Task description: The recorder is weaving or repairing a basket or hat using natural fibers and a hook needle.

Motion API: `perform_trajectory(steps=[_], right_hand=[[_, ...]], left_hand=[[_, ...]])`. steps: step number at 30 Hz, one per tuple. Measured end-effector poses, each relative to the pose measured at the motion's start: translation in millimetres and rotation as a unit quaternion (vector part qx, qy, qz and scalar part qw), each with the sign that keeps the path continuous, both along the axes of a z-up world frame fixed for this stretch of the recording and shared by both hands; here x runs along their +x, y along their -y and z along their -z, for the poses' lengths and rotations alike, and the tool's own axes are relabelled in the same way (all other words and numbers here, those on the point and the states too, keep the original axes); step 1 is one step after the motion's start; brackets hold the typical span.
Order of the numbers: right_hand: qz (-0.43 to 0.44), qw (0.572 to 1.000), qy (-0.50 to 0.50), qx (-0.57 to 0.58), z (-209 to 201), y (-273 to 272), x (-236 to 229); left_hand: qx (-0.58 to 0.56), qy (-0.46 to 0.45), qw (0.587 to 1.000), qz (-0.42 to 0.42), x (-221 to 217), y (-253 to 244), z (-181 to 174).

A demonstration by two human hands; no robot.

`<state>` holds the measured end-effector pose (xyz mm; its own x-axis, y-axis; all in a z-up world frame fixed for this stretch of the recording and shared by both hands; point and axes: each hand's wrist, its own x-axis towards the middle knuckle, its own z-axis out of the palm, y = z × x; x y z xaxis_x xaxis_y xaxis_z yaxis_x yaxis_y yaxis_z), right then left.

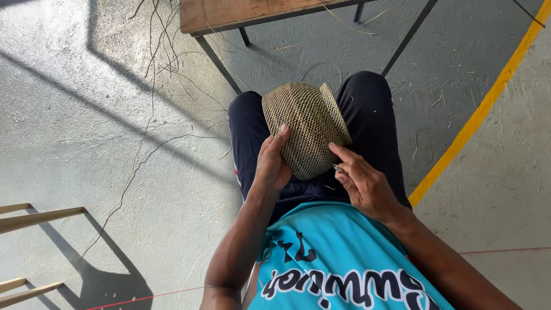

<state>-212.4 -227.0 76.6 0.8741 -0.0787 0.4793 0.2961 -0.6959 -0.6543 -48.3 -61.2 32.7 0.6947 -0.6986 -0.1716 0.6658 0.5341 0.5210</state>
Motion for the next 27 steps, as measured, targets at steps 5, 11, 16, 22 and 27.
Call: perform_trajectory(steps=[5, 11, 16, 22, 27], right_hand=[[-0.02, 0.999, -0.027, 0.018, 22.3, -1.4, -13.9], [-0.03, 0.998, -0.011, 0.051, 7.0, -5.4, -11.0], [0.003, 0.938, -0.189, 0.292, 2.9, -2.3, -5.8], [-0.028, 0.905, -0.235, 0.353, 1.6, 0.1, -0.9], [-0.05, 0.899, -0.238, 0.363, 3.9, 3.3, 1.4]], left_hand=[[0.004, -0.001, 1.0, -0.019, 9.5, 5.5, -9.7], [0.007, -0.015, 0.999, -0.033, 4.4, 7.8, -3.6], [0.046, 0.055, 0.997, -0.002, -21.3, 17.6, -29.7], [0.04, 0.102, 0.994, 0.029, -27.8, 18.2, -25.0], [0.02, 0.069, 0.997, 0.033, -31.0, 17.1, -24.0]])
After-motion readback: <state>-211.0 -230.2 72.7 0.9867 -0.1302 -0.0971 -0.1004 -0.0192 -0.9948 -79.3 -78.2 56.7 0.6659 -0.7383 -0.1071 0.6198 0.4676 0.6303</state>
